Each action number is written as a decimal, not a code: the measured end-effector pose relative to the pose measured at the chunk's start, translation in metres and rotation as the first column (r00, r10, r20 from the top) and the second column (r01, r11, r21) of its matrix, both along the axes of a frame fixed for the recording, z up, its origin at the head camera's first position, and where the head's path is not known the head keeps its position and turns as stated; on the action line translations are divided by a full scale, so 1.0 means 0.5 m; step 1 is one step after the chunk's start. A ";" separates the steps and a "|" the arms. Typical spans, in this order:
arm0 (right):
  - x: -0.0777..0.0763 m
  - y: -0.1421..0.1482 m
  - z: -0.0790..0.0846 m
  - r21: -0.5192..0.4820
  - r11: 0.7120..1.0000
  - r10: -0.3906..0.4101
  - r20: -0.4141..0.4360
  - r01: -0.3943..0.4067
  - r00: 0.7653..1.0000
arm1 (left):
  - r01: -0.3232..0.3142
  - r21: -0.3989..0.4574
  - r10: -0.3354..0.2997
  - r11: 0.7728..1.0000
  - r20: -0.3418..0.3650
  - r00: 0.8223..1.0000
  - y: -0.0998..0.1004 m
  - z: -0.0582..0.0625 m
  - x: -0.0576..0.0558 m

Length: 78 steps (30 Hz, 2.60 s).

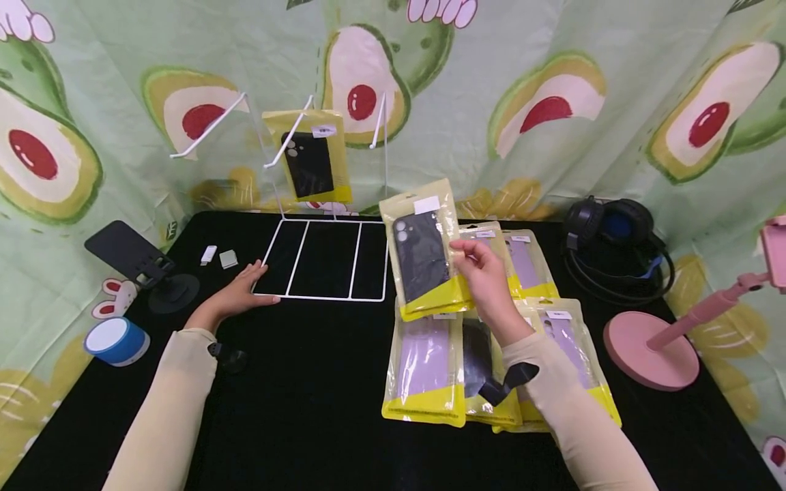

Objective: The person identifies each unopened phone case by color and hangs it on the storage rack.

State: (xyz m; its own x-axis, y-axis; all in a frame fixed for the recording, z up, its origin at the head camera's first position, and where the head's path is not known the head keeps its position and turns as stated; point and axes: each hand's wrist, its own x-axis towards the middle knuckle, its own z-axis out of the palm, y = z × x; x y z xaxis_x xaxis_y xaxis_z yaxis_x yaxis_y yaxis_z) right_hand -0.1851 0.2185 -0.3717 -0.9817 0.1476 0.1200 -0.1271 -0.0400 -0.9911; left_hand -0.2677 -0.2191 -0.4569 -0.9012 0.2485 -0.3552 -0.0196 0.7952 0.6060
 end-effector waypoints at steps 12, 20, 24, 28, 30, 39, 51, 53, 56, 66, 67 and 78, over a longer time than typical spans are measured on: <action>0.057 -0.159 0.052 0.042 0.961 0.276 -0.150 -0.273 0.949 | 0.035 0.012 -0.035 0.999 -0.040 0.999 0.003 0.001 0.003; 0.057 -0.224 0.104 0.073 0.932 0.361 -0.297 -0.356 0.884 | 0.072 0.064 -0.068 0.995 -0.069 0.995 -0.002 0.006 0.012; 0.044 -0.245 0.110 0.047 0.933 0.352 -0.318 -0.356 0.880 | 0.074 0.063 -0.069 0.995 -0.078 0.995 -0.006 0.003 0.011; 0.029 -0.254 0.105 0.014 0.950 0.304 -0.265 -0.311 0.915 | 0.071 0.045 -0.068 0.996 -0.072 0.995 -0.007 -0.002 0.011; 0.020 -0.256 0.100 0.009 0.960 0.272 -0.236 -0.278 0.933 | 0.066 0.038 -0.064 0.997 -0.067 0.996 -0.007 -0.004 0.011; -0.053 -0.272 0.097 0.054 0.983 0.181 -0.159 -0.175 0.970 | 0.035 0.004 -0.034 0.999 -0.043 0.998 -0.006 0.004 0.014; -0.173 -0.267 0.100 0.164 0.971 0.186 -0.049 -0.175 0.981 | 0.021 -0.011 -0.022 1.000 -0.021 1.000 0.003 0.004 0.010; -0.186 -0.262 0.093 0.164 0.967 0.201 -0.020 -0.195 0.979 | 0.024 -0.019 -0.025 1.000 -0.021 0.999 0.004 0.002 0.008; -0.199 -0.254 0.080 0.157 0.959 0.238 0.004 -0.236 0.971 | 0.021 -0.023 -0.021 1.000 -0.027 0.999 0.004 0.003 0.007; -0.198 -0.192 0.030 0.114 0.958 0.265 0.007 -0.264 0.964 | 0.009 0.000 -0.009 1.000 -0.006 1.000 0.003 0.009 0.008; -0.197 -0.184 0.023 0.115 0.959 0.258 0.007 -0.257 0.966 | 0.007 0.001 -0.007 1.000 -0.005 1.000 0.002 0.007 0.008; -0.174 -0.079 -0.044 0.162 0.968 0.185 0.045 -0.190 0.982 | 0.029 0.015 -0.028 0.999 -0.040 0.999 -0.001 0.001 0.011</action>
